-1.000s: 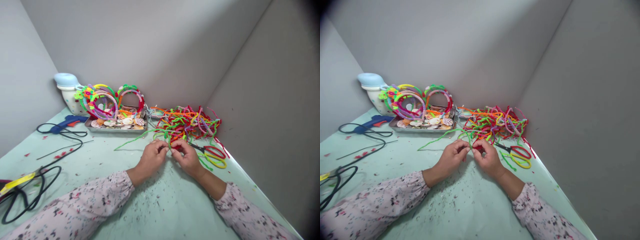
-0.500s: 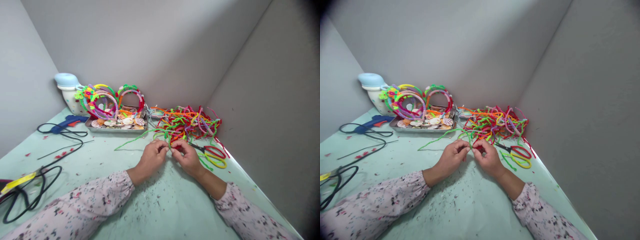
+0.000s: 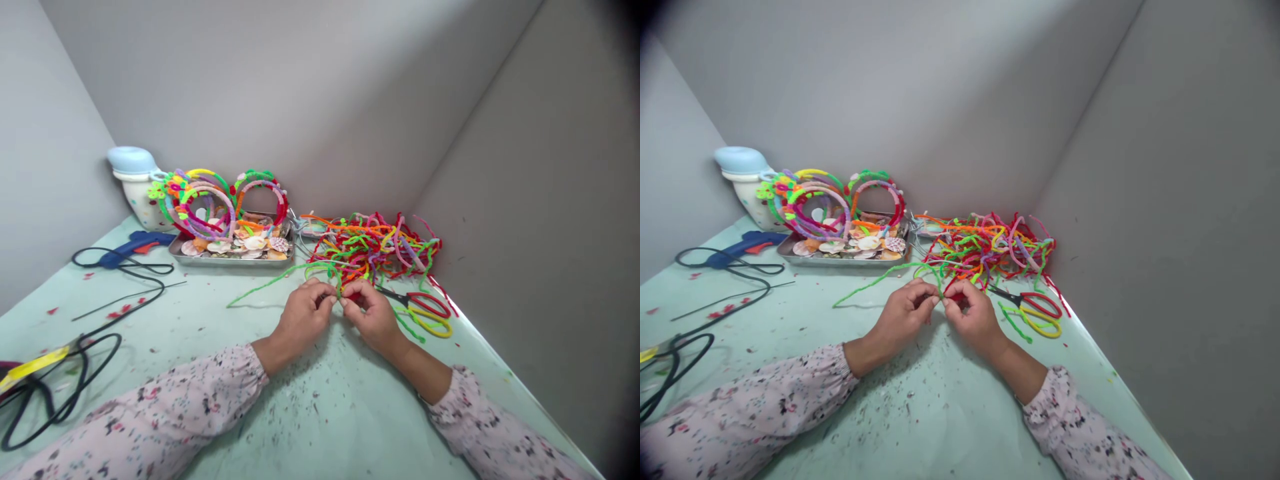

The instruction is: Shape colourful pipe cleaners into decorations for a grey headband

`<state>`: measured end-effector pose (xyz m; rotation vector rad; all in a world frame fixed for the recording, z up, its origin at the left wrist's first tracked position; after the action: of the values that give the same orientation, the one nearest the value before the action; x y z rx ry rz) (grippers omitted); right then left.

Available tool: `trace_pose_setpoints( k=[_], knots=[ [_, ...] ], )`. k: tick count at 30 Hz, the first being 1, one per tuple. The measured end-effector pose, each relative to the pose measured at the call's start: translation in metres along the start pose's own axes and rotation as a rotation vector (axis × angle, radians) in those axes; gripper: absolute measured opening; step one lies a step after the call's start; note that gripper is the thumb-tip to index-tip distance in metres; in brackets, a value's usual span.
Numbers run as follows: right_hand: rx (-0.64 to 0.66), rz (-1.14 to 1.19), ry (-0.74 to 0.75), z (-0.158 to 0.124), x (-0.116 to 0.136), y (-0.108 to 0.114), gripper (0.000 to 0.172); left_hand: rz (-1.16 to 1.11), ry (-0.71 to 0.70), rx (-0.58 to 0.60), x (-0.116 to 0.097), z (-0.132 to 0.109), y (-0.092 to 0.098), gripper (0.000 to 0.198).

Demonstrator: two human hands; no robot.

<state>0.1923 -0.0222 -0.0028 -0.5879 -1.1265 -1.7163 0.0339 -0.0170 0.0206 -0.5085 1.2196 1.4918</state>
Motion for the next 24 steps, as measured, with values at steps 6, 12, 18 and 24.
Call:
trace_pose_setpoints(
  k=[6, 12, 18, 24],
  knots=[
    [0.029, 0.024, 0.02, 0.0009, -0.0016, 0.0017, 0.006, -0.001, 0.0, 0.025, 0.0022, -0.0001, -0.0006, 0.015],
    [0.038, 0.037, -0.016, 0.0005, -0.0046, -0.0001, 0.005, -0.017, 0.016, 0.019, 0.0023, -0.0009, -0.0013, 0.015],
    [0.026, 0.057, -0.049, 0.0011, -0.0042, -0.0001, 0.005, -0.035, -0.007, 0.009, 0.0031, -0.0017, -0.0023, 0.014],
    [0.048, 0.083, -0.025, 0.0014, -0.0044, 0.0017, 0.008, -0.066, 0.028, -0.001, 0.0073, -0.0029, -0.0033, 0.011]
  ],
)
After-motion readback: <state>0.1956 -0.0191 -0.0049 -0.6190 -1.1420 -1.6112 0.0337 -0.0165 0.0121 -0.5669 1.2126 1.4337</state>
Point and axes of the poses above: each hand's wrist, its own z-axis towards the middle knuckle, its own y-axis out of the back of the hand, x = y × z, the point moved 1 cm from there along z, towards the middle knuckle, and after that the axes turned 2 degrees about -y, right-handed, at the moved point
